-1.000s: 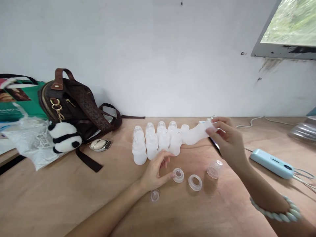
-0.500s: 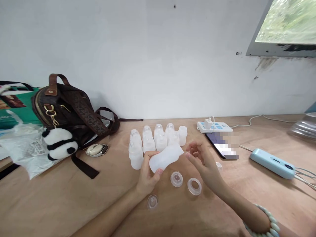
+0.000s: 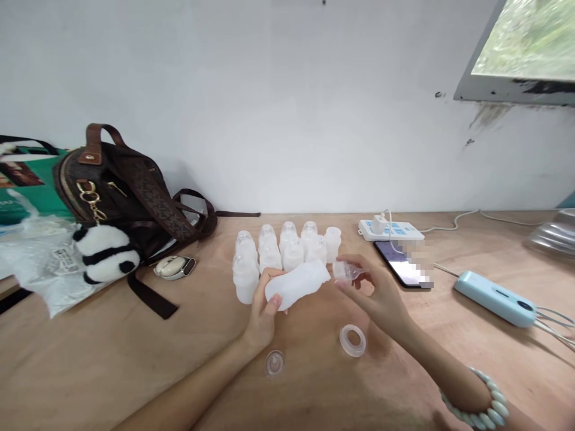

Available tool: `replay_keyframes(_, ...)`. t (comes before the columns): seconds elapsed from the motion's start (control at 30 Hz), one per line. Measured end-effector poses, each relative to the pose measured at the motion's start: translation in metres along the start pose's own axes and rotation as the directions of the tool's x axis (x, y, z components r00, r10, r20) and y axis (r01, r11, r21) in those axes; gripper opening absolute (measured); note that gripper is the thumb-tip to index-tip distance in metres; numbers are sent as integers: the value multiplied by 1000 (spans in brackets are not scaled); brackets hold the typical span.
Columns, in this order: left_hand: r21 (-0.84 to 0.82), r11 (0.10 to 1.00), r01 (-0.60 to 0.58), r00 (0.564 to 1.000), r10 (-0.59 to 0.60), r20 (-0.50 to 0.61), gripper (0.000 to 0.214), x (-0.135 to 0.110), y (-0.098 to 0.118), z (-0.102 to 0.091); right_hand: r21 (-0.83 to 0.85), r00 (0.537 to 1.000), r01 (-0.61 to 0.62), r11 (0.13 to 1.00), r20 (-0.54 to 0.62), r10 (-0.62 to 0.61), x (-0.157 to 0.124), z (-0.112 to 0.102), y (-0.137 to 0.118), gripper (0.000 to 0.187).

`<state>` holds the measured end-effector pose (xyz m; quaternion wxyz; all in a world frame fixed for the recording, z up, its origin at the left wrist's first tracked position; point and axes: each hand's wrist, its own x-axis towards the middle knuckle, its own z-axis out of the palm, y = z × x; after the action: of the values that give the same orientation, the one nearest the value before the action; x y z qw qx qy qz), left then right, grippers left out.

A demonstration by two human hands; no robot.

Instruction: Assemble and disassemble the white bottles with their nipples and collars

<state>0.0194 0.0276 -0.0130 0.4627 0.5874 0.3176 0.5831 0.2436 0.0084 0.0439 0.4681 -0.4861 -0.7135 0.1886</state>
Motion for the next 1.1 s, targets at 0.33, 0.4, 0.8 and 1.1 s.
replay_keyframes(0.33,-218,936,277,957,-249,148,48,3,8,14,125,944,270,955,163,-288,6,-19,0,36)
replay_keyframes(0.4,-234,926,295,952,-265,152,48,4,8,14,102,933,301,948,175,-315,8,-22,0,33)
replay_keyframes(0.8,-126,957,262,955,-238,178,50,4,1,10,33,922,305,952,242,-303,7,-21,-3,24)
replay_keyframes(1.1,256,963,-79,959,4,282,42,-13,40,-21,272,921,-280,921,347,177,-7,-4,-10,32)
